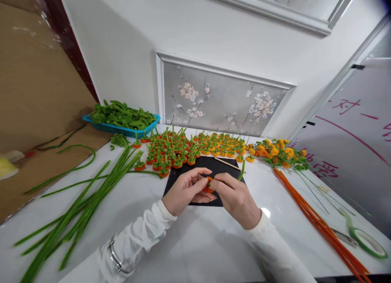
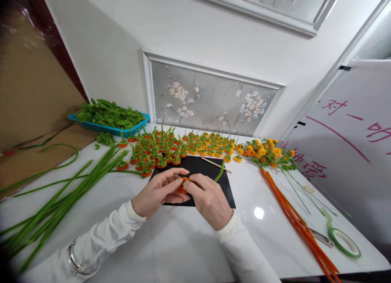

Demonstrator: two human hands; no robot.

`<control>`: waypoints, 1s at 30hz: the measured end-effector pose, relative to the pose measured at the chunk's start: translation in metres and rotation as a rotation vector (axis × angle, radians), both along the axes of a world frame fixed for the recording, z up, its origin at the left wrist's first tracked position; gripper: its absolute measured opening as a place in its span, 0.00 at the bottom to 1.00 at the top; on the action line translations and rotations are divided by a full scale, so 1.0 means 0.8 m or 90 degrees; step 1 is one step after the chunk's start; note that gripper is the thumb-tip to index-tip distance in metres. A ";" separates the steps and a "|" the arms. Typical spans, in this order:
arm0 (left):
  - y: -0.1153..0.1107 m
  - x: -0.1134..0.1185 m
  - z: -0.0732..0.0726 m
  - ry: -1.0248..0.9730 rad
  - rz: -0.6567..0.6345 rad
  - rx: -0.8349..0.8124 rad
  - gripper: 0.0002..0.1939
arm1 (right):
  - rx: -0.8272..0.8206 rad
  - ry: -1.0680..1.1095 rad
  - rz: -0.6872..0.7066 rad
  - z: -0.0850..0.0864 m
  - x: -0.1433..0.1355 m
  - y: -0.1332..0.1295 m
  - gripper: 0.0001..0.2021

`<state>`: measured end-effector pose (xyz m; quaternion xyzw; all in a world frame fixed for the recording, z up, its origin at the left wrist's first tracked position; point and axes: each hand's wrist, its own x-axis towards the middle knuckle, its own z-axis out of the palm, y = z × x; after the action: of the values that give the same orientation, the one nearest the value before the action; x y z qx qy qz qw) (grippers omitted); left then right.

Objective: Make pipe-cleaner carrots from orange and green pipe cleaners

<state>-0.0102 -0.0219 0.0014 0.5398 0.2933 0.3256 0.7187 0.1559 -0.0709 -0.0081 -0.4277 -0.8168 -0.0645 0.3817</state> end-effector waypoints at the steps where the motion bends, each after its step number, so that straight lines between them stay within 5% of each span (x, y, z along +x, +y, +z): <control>1: 0.001 -0.001 -0.001 0.011 -0.007 0.006 0.19 | -0.005 0.014 0.006 -0.001 0.000 0.000 0.11; 10: 0.004 0.000 -0.002 0.077 0.019 0.068 0.19 | -0.031 0.125 0.003 0.003 -0.005 0.000 0.07; 16: 0.009 -0.004 0.001 0.169 0.028 0.235 0.17 | -0.092 0.027 0.075 0.013 0.006 -0.003 0.15; 30: 0.005 -0.007 0.001 0.189 -0.094 0.484 0.12 | 0.013 -0.108 -0.051 0.001 0.001 -0.001 0.09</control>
<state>-0.0156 -0.0181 0.0021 0.8274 0.2134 0.2767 0.4396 0.1566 -0.0720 -0.0069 -0.4489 -0.8279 -0.1237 0.3126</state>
